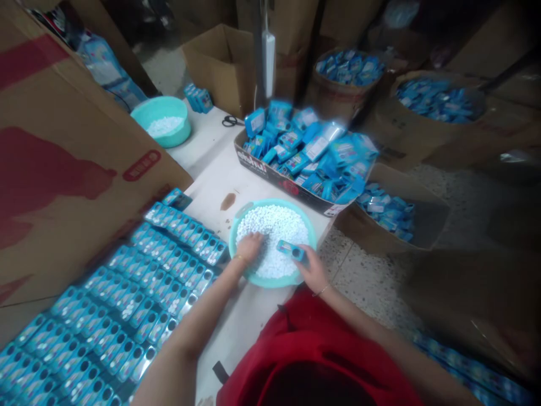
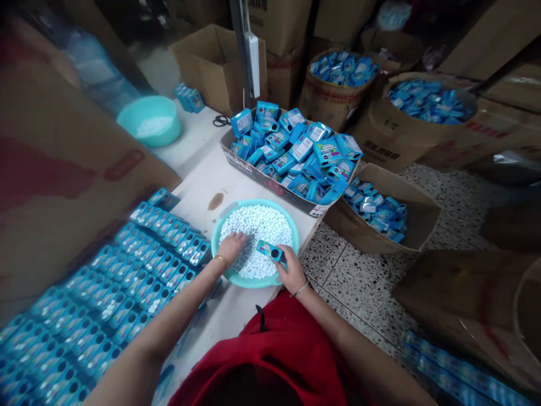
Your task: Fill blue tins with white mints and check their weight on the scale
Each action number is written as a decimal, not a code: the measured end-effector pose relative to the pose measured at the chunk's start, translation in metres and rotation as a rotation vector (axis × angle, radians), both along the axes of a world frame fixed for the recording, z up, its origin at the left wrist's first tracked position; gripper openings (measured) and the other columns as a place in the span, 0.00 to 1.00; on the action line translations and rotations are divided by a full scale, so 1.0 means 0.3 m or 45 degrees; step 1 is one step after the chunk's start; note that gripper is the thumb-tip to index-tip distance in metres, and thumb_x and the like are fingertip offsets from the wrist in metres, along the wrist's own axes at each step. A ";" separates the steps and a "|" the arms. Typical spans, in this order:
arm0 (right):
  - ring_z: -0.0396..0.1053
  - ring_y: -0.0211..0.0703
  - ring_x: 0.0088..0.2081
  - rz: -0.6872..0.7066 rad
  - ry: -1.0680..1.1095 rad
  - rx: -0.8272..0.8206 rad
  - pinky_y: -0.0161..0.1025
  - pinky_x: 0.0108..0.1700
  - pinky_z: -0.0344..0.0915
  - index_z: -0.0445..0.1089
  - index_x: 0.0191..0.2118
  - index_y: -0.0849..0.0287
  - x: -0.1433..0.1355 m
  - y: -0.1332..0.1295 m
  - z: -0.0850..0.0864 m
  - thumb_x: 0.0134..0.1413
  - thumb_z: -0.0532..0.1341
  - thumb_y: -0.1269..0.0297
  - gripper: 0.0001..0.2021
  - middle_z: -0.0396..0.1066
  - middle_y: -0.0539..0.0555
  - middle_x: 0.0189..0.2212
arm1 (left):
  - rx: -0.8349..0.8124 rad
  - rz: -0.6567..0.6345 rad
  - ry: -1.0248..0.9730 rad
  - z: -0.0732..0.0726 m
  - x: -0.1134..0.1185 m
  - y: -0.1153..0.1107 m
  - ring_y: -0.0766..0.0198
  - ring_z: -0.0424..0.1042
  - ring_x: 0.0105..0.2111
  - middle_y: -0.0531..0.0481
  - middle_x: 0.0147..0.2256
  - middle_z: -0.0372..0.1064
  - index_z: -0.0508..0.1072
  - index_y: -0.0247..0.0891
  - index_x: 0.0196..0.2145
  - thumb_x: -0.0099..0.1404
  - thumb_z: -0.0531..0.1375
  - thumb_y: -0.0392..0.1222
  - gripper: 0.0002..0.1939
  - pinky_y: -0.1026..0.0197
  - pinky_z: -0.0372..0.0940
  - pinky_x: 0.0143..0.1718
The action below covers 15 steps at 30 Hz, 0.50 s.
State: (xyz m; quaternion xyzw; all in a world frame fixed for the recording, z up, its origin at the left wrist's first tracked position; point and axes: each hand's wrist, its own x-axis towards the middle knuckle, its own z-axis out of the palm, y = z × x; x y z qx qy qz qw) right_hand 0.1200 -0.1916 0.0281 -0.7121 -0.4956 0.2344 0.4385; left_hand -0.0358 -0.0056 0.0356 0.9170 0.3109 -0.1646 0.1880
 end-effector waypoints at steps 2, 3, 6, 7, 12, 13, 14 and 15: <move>0.68 0.50 0.50 -0.048 0.014 0.004 0.48 0.54 0.65 0.62 0.52 0.56 -0.003 -0.009 0.010 0.58 0.59 0.62 0.17 0.68 0.59 0.47 | -0.101 -0.017 -0.059 -0.067 0.034 -0.051 0.58 0.67 0.45 0.43 0.44 0.68 0.69 0.38 0.43 0.65 0.49 0.30 0.13 0.57 0.64 0.45; 0.68 0.50 0.49 -0.073 0.022 0.007 0.47 0.53 0.65 0.62 0.52 0.56 -0.004 -0.013 0.013 0.58 0.60 0.61 0.17 0.69 0.59 0.47 | -0.149 -0.018 -0.092 -0.088 0.045 -0.072 0.59 0.67 0.45 0.44 0.44 0.68 0.69 0.38 0.43 0.64 0.50 0.31 0.13 0.58 0.64 0.45; 0.68 0.50 0.49 -0.108 0.041 0.000 0.47 0.52 0.65 0.62 0.52 0.56 -0.004 -0.025 0.019 0.57 0.60 0.60 0.18 0.69 0.58 0.47 | -0.271 0.007 -0.203 -0.111 0.045 -0.093 0.60 0.68 0.45 0.46 0.44 0.69 0.69 0.38 0.45 0.64 0.51 0.34 0.12 0.59 0.64 0.47; 0.68 0.50 0.49 -0.106 0.045 -0.004 0.47 0.52 0.66 0.62 0.52 0.55 -0.004 -0.030 0.021 0.57 0.60 0.60 0.18 0.69 0.58 0.47 | -0.307 0.018 -0.241 -0.108 0.032 -0.084 0.61 0.69 0.44 0.46 0.44 0.70 0.68 0.38 0.45 0.64 0.52 0.35 0.12 0.59 0.64 0.47; 0.69 0.51 0.48 -0.033 0.052 -0.020 0.48 0.52 0.66 0.64 0.52 0.55 -0.013 -0.039 0.031 0.56 0.61 0.60 0.18 0.70 0.58 0.46 | -0.413 0.053 -0.405 -0.009 -0.081 0.017 0.63 0.69 0.39 0.47 0.41 0.70 0.66 0.37 0.46 0.66 0.52 0.41 0.13 0.60 0.65 0.44; 0.69 0.51 0.47 -0.016 0.047 -0.028 0.48 0.52 0.66 0.64 0.52 0.55 -0.017 -0.035 0.030 0.57 0.60 0.60 0.17 0.70 0.58 0.46 | -0.419 0.056 -0.433 0.026 -0.104 0.037 0.63 0.69 0.39 0.46 0.42 0.70 0.66 0.36 0.47 0.66 0.52 0.42 0.13 0.59 0.65 0.44; 0.70 0.51 0.47 -0.005 0.040 -0.036 0.49 0.51 0.67 0.64 0.52 0.55 -0.021 -0.029 0.028 0.57 0.60 0.60 0.17 0.70 0.58 0.46 | -0.423 0.053 -0.461 0.065 -0.124 0.056 0.63 0.69 0.40 0.46 0.42 0.69 0.66 0.36 0.47 0.66 0.52 0.42 0.13 0.59 0.64 0.45; 0.69 0.51 0.47 0.003 0.032 -0.040 0.49 0.51 0.66 0.64 0.52 0.55 -0.025 -0.019 0.023 0.57 0.60 0.60 0.17 0.70 0.58 0.46 | -0.425 0.043 -0.489 0.106 -0.142 0.072 0.63 0.69 0.40 0.46 0.42 0.69 0.66 0.36 0.47 0.66 0.53 0.42 0.13 0.60 0.64 0.45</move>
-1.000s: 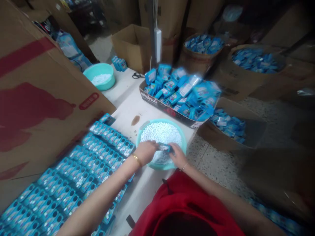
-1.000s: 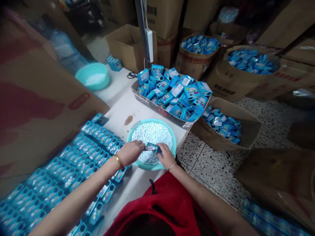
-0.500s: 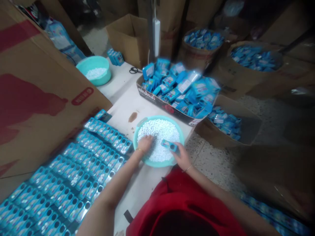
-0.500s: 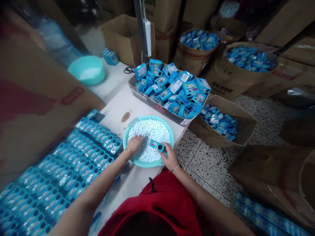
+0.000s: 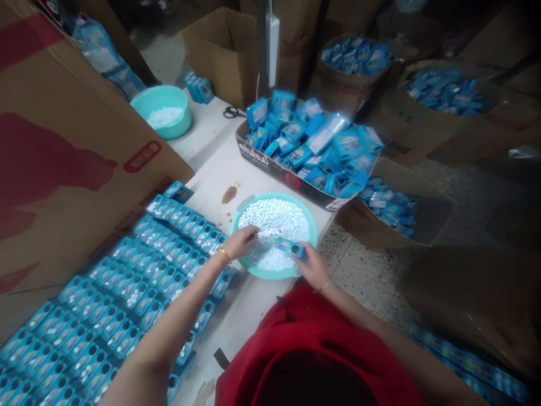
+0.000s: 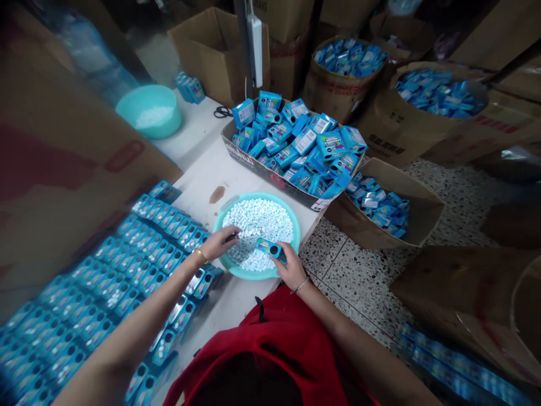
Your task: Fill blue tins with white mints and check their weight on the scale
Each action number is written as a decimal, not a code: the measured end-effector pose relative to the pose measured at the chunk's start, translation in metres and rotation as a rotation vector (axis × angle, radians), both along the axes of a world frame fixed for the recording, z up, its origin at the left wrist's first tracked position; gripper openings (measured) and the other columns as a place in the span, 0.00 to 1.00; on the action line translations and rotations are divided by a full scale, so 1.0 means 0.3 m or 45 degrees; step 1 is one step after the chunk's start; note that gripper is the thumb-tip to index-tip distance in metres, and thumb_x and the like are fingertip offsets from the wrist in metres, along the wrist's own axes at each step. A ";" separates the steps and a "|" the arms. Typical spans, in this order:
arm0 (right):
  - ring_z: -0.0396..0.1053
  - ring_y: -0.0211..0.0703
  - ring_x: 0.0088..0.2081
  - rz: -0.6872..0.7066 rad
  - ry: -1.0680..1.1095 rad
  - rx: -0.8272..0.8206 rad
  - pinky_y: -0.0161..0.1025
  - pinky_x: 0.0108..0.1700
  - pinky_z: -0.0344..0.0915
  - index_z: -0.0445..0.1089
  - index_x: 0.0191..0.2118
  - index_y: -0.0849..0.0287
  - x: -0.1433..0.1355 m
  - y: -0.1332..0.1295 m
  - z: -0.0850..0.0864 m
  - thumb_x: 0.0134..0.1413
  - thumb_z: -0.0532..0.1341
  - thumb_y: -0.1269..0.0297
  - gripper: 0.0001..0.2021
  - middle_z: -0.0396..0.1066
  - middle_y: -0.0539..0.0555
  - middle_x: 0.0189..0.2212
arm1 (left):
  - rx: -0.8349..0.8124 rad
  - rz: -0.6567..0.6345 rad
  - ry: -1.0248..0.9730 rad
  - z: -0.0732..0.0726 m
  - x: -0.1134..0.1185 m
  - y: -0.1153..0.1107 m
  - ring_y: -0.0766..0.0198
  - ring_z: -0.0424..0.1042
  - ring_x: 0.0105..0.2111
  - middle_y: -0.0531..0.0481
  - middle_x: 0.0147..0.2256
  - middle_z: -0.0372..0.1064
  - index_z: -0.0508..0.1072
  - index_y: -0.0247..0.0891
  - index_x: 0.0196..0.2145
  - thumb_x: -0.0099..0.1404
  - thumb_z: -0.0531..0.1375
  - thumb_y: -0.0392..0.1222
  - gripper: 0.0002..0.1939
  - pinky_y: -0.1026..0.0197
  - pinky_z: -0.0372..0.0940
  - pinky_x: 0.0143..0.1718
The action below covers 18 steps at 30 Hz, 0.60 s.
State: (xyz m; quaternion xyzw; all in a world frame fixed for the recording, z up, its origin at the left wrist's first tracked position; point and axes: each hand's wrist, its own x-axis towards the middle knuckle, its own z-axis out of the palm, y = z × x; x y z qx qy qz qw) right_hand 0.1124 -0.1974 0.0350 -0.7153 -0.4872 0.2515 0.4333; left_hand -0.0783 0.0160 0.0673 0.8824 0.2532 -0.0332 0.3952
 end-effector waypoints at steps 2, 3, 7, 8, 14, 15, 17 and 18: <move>0.69 0.51 0.48 0.003 -0.014 0.009 0.49 0.52 0.66 0.64 0.52 0.55 -0.008 0.025 -0.014 0.57 0.59 0.60 0.17 0.70 0.59 0.47 | 0.014 -0.040 -0.050 0.084 -0.023 0.022 0.64 0.68 0.39 0.46 0.41 0.69 0.66 0.37 0.46 0.66 0.53 0.41 0.12 0.61 0.64 0.44; 0.68 0.51 0.49 0.003 -0.019 0.021 0.49 0.52 0.66 0.63 0.52 0.55 -0.011 0.040 -0.021 0.57 0.59 0.61 0.17 0.69 0.59 0.47 | 0.032 -0.076 -0.060 0.125 -0.028 0.028 0.64 0.68 0.38 0.47 0.41 0.69 0.66 0.37 0.46 0.66 0.53 0.41 0.12 0.61 0.63 0.43; 0.67 0.51 0.50 0.043 -0.038 0.064 0.50 0.54 0.64 0.63 0.52 0.56 -0.020 0.093 -0.044 0.57 0.59 0.64 0.17 0.68 0.60 0.47 | 0.194 -0.260 0.101 0.264 0.004 0.005 0.64 0.68 0.37 0.48 0.38 0.69 0.69 0.38 0.42 0.66 0.53 0.40 0.08 0.62 0.63 0.40; 0.66 0.51 0.51 0.062 -0.046 0.067 0.50 0.54 0.64 0.62 0.52 0.56 -0.022 0.102 -0.045 0.56 0.58 0.65 0.17 0.68 0.60 0.47 | 0.259 -0.296 0.186 0.291 0.024 -0.014 0.63 0.68 0.37 0.47 0.38 0.69 0.69 0.38 0.41 0.66 0.53 0.39 0.08 0.62 0.63 0.39; 0.64 0.52 0.54 0.110 -0.069 0.067 0.54 0.57 0.61 0.62 0.53 0.55 -0.032 0.109 -0.056 0.51 0.55 0.73 0.22 0.66 0.60 0.50 | 0.622 -0.380 0.532 0.425 0.149 -0.174 0.56 0.69 0.39 0.40 0.38 0.68 0.70 0.32 0.40 0.67 0.47 0.30 0.13 0.57 0.64 0.37; 0.64 0.52 0.54 0.108 -0.070 0.068 0.54 0.57 0.61 0.62 0.54 0.55 -0.031 0.106 -0.060 0.51 0.55 0.74 0.22 0.66 0.60 0.50 | 0.636 -0.385 0.535 0.438 0.157 -0.189 0.55 0.69 0.40 0.39 0.38 0.68 0.71 0.31 0.39 0.67 0.47 0.30 0.13 0.56 0.64 0.37; 0.63 0.52 0.54 0.095 -0.072 0.068 0.54 0.57 0.61 0.61 0.54 0.54 -0.027 0.097 -0.068 0.51 0.55 0.73 0.22 0.66 0.59 0.50 | 0.648 -0.381 0.505 0.445 0.151 -0.189 0.54 0.68 0.40 0.40 0.38 0.67 0.71 0.32 0.39 0.67 0.47 0.30 0.13 0.55 0.64 0.37; 0.63 0.52 0.54 0.086 -0.074 0.066 0.54 0.58 0.61 0.61 0.54 0.54 -0.024 0.091 -0.070 0.52 0.55 0.73 0.22 0.66 0.59 0.51 | 0.660 -0.357 0.478 0.434 0.139 -0.174 0.54 0.68 0.40 0.40 0.38 0.67 0.71 0.33 0.40 0.67 0.47 0.31 0.13 0.55 0.64 0.37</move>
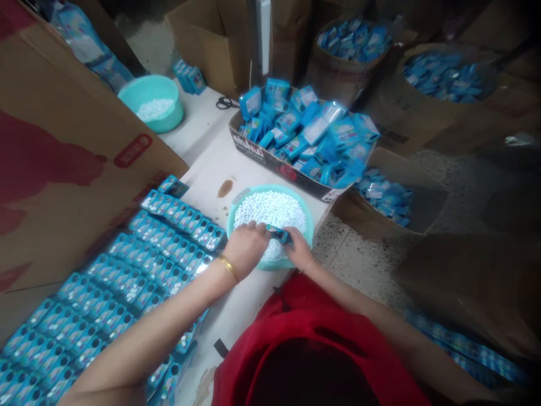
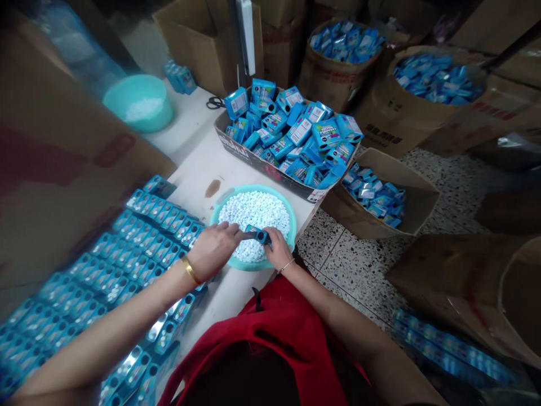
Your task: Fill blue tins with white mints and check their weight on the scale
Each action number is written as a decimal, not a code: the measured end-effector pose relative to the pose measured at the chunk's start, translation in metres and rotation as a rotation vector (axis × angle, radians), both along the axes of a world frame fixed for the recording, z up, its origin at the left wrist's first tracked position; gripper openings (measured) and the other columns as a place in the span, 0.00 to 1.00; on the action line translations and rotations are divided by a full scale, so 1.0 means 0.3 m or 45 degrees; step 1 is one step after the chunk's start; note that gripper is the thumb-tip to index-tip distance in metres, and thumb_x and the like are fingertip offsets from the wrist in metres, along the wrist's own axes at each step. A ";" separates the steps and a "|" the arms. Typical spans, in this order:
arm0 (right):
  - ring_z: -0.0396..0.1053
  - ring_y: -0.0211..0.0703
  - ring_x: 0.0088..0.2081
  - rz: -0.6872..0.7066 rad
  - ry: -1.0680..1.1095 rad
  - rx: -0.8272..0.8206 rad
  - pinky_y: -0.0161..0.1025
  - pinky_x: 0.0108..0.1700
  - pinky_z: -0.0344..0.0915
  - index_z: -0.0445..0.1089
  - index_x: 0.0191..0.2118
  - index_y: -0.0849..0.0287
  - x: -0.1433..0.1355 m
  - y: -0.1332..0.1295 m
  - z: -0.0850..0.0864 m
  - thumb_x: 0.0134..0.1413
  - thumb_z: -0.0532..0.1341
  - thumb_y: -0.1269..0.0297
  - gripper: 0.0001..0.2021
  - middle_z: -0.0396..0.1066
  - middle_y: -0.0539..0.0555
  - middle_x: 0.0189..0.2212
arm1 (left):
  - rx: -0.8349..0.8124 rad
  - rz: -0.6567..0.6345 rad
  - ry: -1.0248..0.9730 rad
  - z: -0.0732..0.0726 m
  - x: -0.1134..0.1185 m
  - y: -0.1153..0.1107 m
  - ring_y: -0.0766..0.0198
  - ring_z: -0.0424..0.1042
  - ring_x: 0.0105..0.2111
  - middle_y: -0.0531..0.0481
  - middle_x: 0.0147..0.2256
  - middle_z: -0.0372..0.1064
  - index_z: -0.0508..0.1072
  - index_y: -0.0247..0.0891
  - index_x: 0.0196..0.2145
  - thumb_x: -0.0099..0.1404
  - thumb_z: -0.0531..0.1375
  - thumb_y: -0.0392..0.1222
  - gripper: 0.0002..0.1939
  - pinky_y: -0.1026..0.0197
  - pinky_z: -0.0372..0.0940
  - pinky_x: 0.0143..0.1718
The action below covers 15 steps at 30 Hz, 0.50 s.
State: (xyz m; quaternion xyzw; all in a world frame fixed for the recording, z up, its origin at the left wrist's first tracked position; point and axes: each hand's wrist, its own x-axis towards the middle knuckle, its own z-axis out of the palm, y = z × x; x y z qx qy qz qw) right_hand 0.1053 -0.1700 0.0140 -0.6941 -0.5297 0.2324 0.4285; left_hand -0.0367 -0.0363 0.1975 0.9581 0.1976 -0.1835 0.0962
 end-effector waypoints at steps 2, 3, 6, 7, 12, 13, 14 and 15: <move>0.64 0.53 0.54 -0.023 -0.005 -0.008 0.54 0.57 0.61 0.61 0.54 0.55 0.007 -0.014 0.002 0.53 0.56 0.71 0.21 0.66 0.60 0.51 | 0.013 0.081 -0.069 -0.060 -0.035 0.052 0.54 0.67 0.40 0.40 0.38 0.66 0.70 0.34 0.41 0.68 0.46 0.31 0.13 0.54 0.63 0.39; 0.64 0.53 0.54 -0.039 -0.006 -0.010 0.54 0.57 0.61 0.61 0.54 0.55 0.010 -0.022 0.006 0.54 0.56 0.70 0.20 0.66 0.60 0.51 | -0.002 0.141 -0.088 -0.109 -0.054 0.081 0.54 0.67 0.40 0.40 0.39 0.66 0.70 0.33 0.41 0.67 0.46 0.31 0.14 0.54 0.63 0.39; 0.66 0.53 0.52 -0.099 0.000 -0.015 0.52 0.55 0.63 0.62 0.53 0.55 0.015 -0.049 0.030 0.57 0.57 0.65 0.18 0.67 0.60 0.50 | -0.189 0.261 -0.058 -0.301 -0.088 0.139 0.55 0.67 0.41 0.40 0.37 0.66 0.70 0.33 0.37 0.64 0.48 0.27 0.13 0.55 0.62 0.42; 0.66 0.52 0.51 -0.124 0.004 -0.019 0.52 0.55 0.63 0.62 0.53 0.55 0.014 -0.057 0.040 0.57 0.57 0.64 0.17 0.67 0.59 0.49 | -0.247 0.258 -0.046 -0.367 -0.088 0.141 0.56 0.68 0.40 0.42 0.36 0.67 0.71 0.33 0.36 0.63 0.49 0.26 0.12 0.56 0.63 0.42; 0.67 0.51 0.49 -0.199 0.033 -0.028 0.50 0.53 0.64 0.62 0.52 0.55 0.009 -0.082 0.069 0.58 0.59 0.60 0.17 0.68 0.59 0.47 | -0.533 0.174 -0.131 -0.604 -0.019 0.046 0.60 0.69 0.41 0.46 0.39 0.70 0.72 0.37 0.40 0.62 0.54 0.32 0.10 0.60 0.63 0.44; 0.67 0.51 0.49 -0.211 0.040 -0.025 0.50 0.53 0.64 0.62 0.52 0.55 0.010 -0.083 0.070 0.58 0.59 0.60 0.17 0.68 0.59 0.47 | -0.586 0.164 -0.168 -0.627 -0.005 0.026 0.61 0.69 0.42 0.46 0.41 0.70 0.71 0.37 0.42 0.61 0.54 0.32 0.12 0.60 0.63 0.46; 0.67 0.51 0.49 -0.231 0.047 -0.023 0.50 0.53 0.64 0.62 0.52 0.56 0.012 -0.083 0.072 0.58 0.59 0.60 0.18 0.68 0.59 0.47 | -0.634 0.159 -0.206 -0.644 0.006 0.011 0.61 0.69 0.43 0.46 0.43 0.70 0.71 0.38 0.44 0.61 0.54 0.33 0.13 0.61 0.63 0.47; 0.67 0.51 0.49 -0.256 0.055 -0.018 0.50 0.53 0.64 0.62 0.52 0.56 0.016 -0.082 0.073 0.57 0.60 0.59 0.18 0.68 0.60 0.47 | -0.677 0.160 -0.243 -0.654 0.010 0.003 0.61 0.69 0.43 0.46 0.44 0.70 0.70 0.37 0.45 0.61 0.54 0.33 0.14 0.61 0.63 0.47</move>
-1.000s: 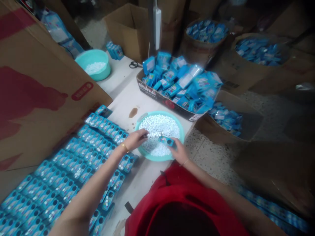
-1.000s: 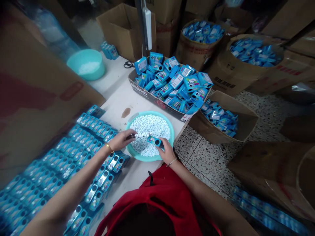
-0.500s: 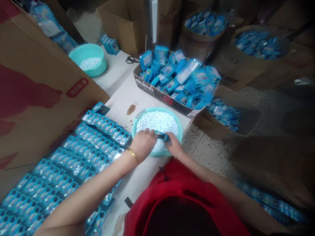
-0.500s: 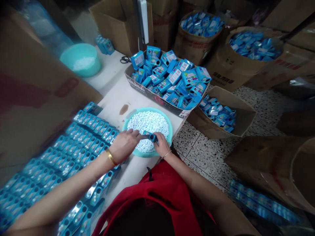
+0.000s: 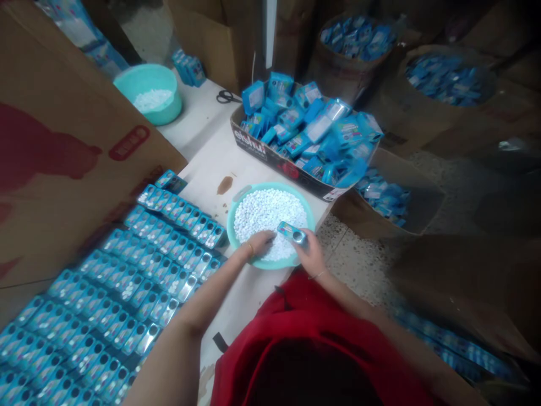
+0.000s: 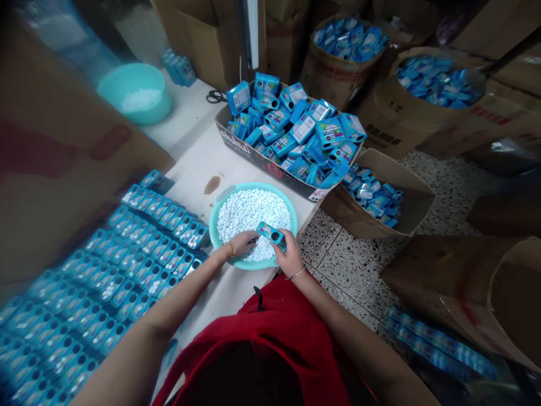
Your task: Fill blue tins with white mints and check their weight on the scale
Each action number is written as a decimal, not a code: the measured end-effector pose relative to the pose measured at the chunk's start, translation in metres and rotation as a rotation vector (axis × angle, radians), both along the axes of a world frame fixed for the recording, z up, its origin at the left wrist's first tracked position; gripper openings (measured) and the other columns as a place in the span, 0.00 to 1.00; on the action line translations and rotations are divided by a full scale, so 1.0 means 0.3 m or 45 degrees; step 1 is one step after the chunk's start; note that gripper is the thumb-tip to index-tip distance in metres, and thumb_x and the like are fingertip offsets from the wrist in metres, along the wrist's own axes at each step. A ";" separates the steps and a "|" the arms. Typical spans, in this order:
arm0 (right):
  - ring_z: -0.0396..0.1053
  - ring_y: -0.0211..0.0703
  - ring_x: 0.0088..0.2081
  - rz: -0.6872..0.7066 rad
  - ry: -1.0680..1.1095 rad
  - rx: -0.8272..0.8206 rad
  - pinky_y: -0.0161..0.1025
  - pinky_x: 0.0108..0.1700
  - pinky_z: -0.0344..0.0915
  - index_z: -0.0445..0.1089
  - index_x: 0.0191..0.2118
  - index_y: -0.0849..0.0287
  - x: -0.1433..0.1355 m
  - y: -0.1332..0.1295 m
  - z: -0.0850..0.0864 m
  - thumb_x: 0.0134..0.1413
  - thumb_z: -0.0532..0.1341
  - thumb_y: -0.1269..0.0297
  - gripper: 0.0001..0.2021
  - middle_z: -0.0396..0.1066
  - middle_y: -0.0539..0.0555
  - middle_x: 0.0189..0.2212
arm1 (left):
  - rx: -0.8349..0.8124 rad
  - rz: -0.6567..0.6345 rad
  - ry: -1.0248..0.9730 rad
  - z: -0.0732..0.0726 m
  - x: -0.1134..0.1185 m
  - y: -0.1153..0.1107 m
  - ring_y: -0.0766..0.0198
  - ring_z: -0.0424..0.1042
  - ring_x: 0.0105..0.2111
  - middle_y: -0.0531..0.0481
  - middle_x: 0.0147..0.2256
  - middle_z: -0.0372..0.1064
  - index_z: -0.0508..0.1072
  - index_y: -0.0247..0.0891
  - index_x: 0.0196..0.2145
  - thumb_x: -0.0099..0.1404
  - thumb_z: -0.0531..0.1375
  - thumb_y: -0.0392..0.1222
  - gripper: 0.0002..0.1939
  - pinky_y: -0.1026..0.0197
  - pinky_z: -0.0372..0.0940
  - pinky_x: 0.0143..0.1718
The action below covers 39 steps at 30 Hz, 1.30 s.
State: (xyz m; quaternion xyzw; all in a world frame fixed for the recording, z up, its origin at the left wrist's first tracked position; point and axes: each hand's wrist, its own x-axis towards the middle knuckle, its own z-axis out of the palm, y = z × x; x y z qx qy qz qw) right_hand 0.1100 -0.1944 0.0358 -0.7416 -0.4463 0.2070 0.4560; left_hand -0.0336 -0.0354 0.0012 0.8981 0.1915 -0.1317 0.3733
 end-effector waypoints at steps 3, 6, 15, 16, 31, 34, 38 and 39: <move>0.67 0.52 0.48 -0.092 0.032 0.018 0.51 0.52 0.65 0.62 0.52 0.57 0.018 0.010 0.005 0.56 0.61 0.58 0.19 0.68 0.60 0.47 | -0.101 0.029 -0.094 0.005 -0.024 0.016 0.61 0.69 0.43 0.46 0.45 0.70 0.69 0.37 0.47 0.62 0.54 0.36 0.15 0.60 0.63 0.48; 0.68 0.51 0.47 -0.149 0.027 0.040 0.50 0.52 0.65 0.61 0.53 0.56 0.042 0.029 0.009 0.56 0.61 0.58 0.20 0.68 0.59 0.46 | -0.160 0.044 -0.159 0.067 -0.090 0.072 0.62 0.69 0.41 0.46 0.44 0.70 0.69 0.36 0.47 0.63 0.54 0.39 0.15 0.59 0.64 0.47; 0.65 0.53 0.53 0.135 -0.141 0.002 0.53 0.56 0.63 0.62 0.53 0.55 0.033 0.077 -0.044 0.57 0.57 0.66 0.17 0.67 0.60 0.50 | 0.028 -0.030 -0.247 0.428 -0.168 0.177 0.62 0.69 0.41 0.45 0.43 0.69 0.69 0.37 0.48 0.67 0.52 0.40 0.13 0.60 0.63 0.45; 0.64 0.53 0.54 0.176 -0.151 -0.001 0.53 0.56 0.62 0.62 0.54 0.55 0.023 0.079 -0.050 0.57 0.56 0.67 0.18 0.66 0.60 0.50 | 0.096 -0.058 -0.202 0.460 -0.153 0.172 0.62 0.69 0.40 0.45 0.42 0.69 0.69 0.37 0.46 0.67 0.52 0.39 0.12 0.60 0.63 0.44; 0.64 0.53 0.53 0.167 -0.098 -0.023 0.53 0.56 0.62 0.61 0.54 0.55 0.000 0.075 -0.061 0.54 0.56 0.70 0.20 0.66 0.60 0.50 | 0.637 0.033 0.223 0.500 -0.067 0.118 0.55 0.66 0.41 0.41 0.38 0.66 0.70 0.34 0.42 0.67 0.47 0.30 0.13 0.55 0.62 0.41; 0.66 0.52 0.51 0.104 -0.118 -0.003 0.52 0.54 0.64 0.62 0.53 0.56 0.028 0.068 -0.045 0.57 0.57 0.65 0.17 0.67 0.60 0.49 | 0.459 0.107 0.269 0.297 -0.071 0.154 0.53 0.68 0.42 0.39 0.38 0.67 0.71 0.33 0.39 0.64 0.48 0.27 0.13 0.53 0.63 0.43; 0.67 0.51 0.50 0.044 -0.152 0.038 0.50 0.53 0.64 0.63 0.52 0.56 0.054 0.071 -0.025 0.58 0.58 0.61 0.17 0.68 0.60 0.48 | 0.236 0.057 0.163 0.070 -0.009 0.070 0.56 0.69 0.41 0.43 0.39 0.70 0.72 0.37 0.39 0.63 0.52 0.31 0.10 0.56 0.63 0.45; 0.67 0.51 0.50 0.032 -0.155 0.039 0.50 0.53 0.64 0.63 0.52 0.56 0.058 0.072 -0.022 0.58 0.59 0.61 0.17 0.69 0.59 0.48 | 0.181 0.052 0.115 0.036 0.007 0.042 0.57 0.69 0.42 0.44 0.40 0.70 0.71 0.38 0.41 0.64 0.52 0.33 0.11 0.57 0.63 0.46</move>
